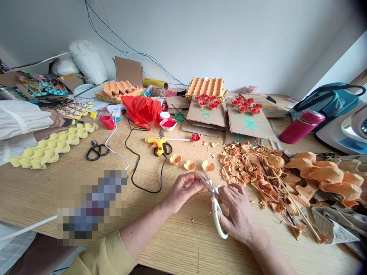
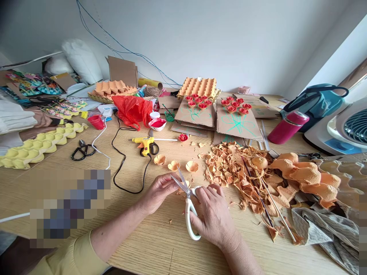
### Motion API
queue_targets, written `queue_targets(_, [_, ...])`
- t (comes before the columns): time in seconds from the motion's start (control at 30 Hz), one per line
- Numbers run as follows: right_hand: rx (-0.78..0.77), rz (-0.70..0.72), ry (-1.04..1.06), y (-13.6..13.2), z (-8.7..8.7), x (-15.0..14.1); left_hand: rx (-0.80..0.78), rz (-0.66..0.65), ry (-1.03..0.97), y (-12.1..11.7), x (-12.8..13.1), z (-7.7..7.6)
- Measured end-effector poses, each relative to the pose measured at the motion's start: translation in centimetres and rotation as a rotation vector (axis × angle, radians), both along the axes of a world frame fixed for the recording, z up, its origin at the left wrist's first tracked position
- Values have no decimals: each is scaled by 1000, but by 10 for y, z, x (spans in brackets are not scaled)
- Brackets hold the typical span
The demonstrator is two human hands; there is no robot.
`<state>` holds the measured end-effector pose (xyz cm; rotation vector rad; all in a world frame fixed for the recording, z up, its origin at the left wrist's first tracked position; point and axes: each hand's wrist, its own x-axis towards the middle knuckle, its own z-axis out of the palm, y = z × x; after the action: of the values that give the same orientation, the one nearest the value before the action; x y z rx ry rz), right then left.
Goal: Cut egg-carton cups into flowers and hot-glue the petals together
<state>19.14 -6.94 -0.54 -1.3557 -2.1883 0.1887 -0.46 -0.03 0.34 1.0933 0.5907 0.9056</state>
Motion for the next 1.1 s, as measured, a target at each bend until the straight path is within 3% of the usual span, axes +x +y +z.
queue_targets(0.27, [-4,32,1,-1,0,3,118,-11,114,2,-5,14])
queue_targets(0.5, [17,2,-24,0,7,1,384,21,234,7,-9,9])
queue_targets(1.1, [-2,56,-13,-3,5,2,545,24,313,13,-14,15])
